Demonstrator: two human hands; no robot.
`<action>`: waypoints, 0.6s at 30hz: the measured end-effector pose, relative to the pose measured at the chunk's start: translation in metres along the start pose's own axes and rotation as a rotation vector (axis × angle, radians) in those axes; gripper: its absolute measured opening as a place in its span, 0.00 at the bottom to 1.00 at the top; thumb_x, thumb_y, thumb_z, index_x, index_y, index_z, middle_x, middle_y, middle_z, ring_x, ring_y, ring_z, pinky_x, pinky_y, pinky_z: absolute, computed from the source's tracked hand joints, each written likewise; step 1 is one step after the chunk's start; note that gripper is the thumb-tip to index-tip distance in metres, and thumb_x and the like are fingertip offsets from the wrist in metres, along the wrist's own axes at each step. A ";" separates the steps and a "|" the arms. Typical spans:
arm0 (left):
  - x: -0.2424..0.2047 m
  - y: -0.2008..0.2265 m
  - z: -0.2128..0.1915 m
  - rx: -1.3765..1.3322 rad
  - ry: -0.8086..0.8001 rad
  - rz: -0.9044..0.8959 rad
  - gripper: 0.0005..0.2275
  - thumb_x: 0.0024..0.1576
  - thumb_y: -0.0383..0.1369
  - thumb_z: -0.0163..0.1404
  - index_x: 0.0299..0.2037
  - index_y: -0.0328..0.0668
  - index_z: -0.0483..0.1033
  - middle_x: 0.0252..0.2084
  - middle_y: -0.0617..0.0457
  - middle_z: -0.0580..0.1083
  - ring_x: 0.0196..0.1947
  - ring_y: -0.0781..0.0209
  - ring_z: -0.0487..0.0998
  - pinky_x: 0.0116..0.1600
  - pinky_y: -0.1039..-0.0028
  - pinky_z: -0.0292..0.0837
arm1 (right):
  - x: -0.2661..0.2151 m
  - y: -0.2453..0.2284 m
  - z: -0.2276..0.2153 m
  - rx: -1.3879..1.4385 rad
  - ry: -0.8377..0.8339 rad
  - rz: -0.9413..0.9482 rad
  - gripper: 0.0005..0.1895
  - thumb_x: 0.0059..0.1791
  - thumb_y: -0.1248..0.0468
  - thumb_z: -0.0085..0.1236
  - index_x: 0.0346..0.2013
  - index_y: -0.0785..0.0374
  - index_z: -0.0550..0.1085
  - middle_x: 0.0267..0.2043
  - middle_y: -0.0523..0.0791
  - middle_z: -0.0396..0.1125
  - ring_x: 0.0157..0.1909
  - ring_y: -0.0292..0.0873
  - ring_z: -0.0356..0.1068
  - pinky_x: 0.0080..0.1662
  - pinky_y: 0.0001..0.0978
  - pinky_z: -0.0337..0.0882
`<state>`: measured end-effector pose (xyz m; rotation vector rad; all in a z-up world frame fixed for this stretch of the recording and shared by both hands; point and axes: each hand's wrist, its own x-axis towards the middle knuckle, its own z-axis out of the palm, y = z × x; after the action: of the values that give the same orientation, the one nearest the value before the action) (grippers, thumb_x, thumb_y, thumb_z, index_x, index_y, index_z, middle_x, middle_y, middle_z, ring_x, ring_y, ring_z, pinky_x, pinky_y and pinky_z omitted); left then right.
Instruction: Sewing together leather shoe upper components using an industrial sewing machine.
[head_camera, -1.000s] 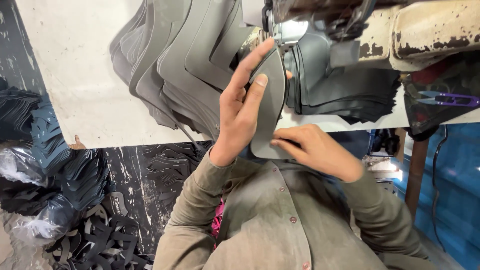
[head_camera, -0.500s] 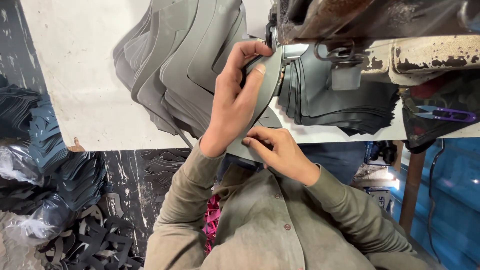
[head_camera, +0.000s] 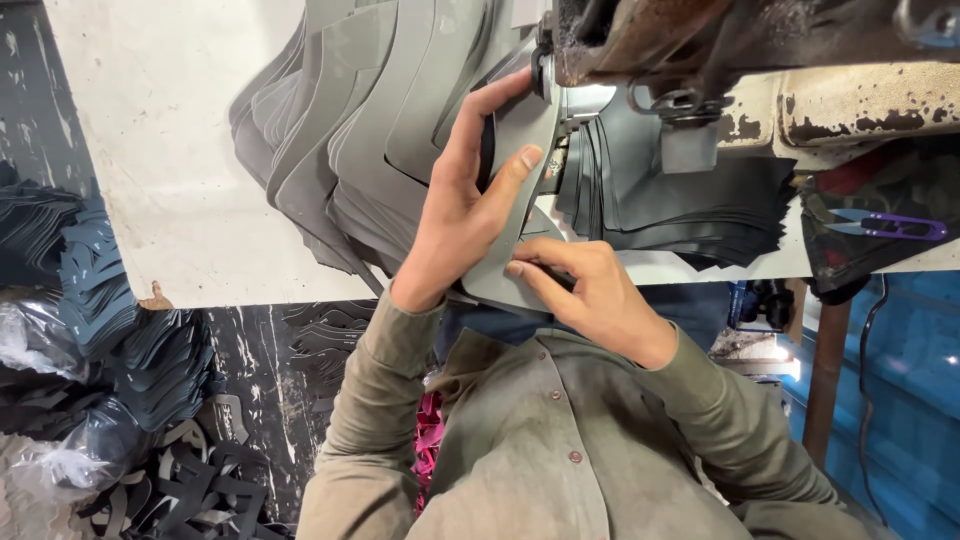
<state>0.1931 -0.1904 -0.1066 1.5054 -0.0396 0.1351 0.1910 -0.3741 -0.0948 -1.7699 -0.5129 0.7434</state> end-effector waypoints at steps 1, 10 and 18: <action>0.001 -0.003 0.002 0.000 0.001 0.003 0.22 0.69 0.20 0.49 0.72 0.33 0.60 0.68 0.50 0.66 0.72 0.65 0.62 0.79 0.76 0.53 | 0.000 -0.001 -0.003 -0.002 -0.001 -0.002 0.08 0.53 0.66 0.57 0.43 0.69 0.77 0.28 0.45 0.70 0.26 0.33 0.61 0.30 0.28 0.64; 0.001 0.000 0.019 0.135 0.147 0.036 0.18 0.68 0.21 0.51 0.67 0.33 0.63 0.62 0.52 0.71 0.64 0.67 0.70 0.71 0.79 0.62 | 0.007 -0.018 -0.035 -0.107 -0.019 -0.025 0.08 0.53 0.67 0.56 0.43 0.68 0.77 0.30 0.47 0.72 0.27 0.37 0.64 0.32 0.31 0.66; 0.003 -0.006 0.032 0.156 0.297 -0.050 0.17 0.68 0.22 0.52 0.66 0.33 0.67 0.53 0.56 0.73 0.41 0.76 0.66 0.51 0.84 0.65 | 0.017 -0.032 -0.051 -0.166 -0.047 0.131 0.08 0.52 0.66 0.54 0.42 0.65 0.77 0.24 0.47 0.70 0.19 0.38 0.66 0.26 0.33 0.64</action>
<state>0.1986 -0.2226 -0.1102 1.6267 0.2516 0.3269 0.2391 -0.3875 -0.0572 -1.9586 -0.5060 0.8558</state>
